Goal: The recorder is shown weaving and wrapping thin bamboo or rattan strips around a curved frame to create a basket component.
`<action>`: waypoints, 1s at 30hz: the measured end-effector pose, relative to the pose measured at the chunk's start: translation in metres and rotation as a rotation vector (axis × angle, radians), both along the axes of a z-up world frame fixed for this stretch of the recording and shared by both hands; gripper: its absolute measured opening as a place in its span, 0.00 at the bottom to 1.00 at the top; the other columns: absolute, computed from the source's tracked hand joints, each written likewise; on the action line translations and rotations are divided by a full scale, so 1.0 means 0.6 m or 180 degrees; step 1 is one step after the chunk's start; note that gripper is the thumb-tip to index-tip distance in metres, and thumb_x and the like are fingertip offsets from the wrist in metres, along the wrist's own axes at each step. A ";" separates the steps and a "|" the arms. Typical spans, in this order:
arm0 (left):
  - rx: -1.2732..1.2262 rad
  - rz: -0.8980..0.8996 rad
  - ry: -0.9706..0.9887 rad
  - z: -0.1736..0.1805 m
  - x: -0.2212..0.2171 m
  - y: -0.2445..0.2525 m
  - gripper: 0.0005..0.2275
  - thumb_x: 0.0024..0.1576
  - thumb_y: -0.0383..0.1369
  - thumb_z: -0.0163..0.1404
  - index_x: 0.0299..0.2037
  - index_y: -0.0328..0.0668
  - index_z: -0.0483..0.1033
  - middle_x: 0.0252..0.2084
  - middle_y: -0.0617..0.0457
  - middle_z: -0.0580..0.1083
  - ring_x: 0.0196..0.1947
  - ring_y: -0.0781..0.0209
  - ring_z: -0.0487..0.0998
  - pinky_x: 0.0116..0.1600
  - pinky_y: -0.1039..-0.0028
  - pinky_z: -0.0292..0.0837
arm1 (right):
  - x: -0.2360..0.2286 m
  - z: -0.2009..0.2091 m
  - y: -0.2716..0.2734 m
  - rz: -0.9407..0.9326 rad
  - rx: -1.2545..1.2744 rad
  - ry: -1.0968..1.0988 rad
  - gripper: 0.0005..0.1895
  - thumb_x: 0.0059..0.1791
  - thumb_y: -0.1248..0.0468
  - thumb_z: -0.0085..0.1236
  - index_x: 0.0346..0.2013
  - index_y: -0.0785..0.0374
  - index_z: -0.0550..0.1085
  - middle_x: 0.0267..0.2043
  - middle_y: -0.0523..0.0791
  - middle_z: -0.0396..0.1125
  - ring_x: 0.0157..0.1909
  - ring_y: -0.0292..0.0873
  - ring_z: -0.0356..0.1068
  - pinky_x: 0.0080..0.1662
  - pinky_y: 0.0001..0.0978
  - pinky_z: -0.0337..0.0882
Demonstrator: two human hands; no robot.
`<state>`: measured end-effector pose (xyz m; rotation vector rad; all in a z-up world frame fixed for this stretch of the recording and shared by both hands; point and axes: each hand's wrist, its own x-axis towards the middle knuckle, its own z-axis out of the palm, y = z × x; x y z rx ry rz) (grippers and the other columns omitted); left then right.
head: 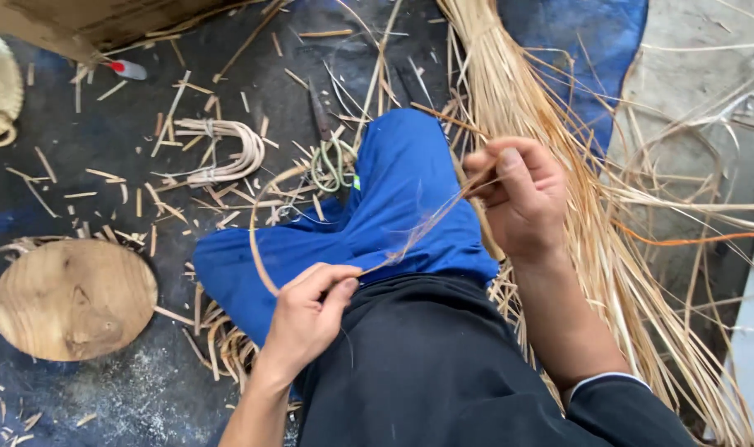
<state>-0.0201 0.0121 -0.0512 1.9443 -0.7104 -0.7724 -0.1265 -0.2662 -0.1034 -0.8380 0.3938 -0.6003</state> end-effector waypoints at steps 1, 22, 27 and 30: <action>0.0076 0.0198 0.0013 0.001 -0.005 0.004 0.07 0.59 0.26 0.54 0.45 0.34 0.82 0.30 0.54 0.77 0.27 0.67 0.77 0.33 0.77 0.72 | 0.003 0.001 0.009 0.0199 -0.0017 0.0111 0.10 0.60 0.66 0.52 0.55 0.67 0.72 0.47 0.53 0.74 0.46 0.44 0.77 0.48 0.39 0.79; 0.0392 0.0774 0.0287 -0.012 -0.021 0.063 0.05 0.61 0.29 0.56 0.43 0.39 0.82 0.31 0.54 0.74 0.27 0.69 0.69 0.32 0.80 0.64 | 0.044 -0.063 0.047 0.1774 -0.0365 0.0601 0.07 0.56 0.67 0.55 0.39 0.71 0.75 0.34 0.47 0.73 0.31 0.39 0.74 0.36 0.31 0.77; 0.0968 0.0989 -0.2993 0.075 0.049 0.146 0.08 0.60 0.29 0.62 0.47 0.39 0.80 0.36 0.53 0.74 0.34 0.59 0.72 0.38 0.72 0.67 | 0.083 -0.283 -0.078 0.0226 -0.0577 0.1435 0.09 0.56 0.65 0.52 0.42 0.68 0.76 0.34 0.47 0.74 0.30 0.38 0.74 0.36 0.32 0.77; 0.0801 0.1249 -0.2980 0.072 0.070 0.192 0.06 0.65 0.24 0.60 0.49 0.31 0.78 0.43 0.46 0.76 0.38 0.62 0.76 0.41 0.76 0.71 | 0.081 -0.442 -0.116 0.0562 -0.2899 0.2927 0.10 0.53 0.62 0.58 0.43 0.64 0.80 0.37 0.50 0.76 0.39 0.47 0.76 0.45 0.42 0.74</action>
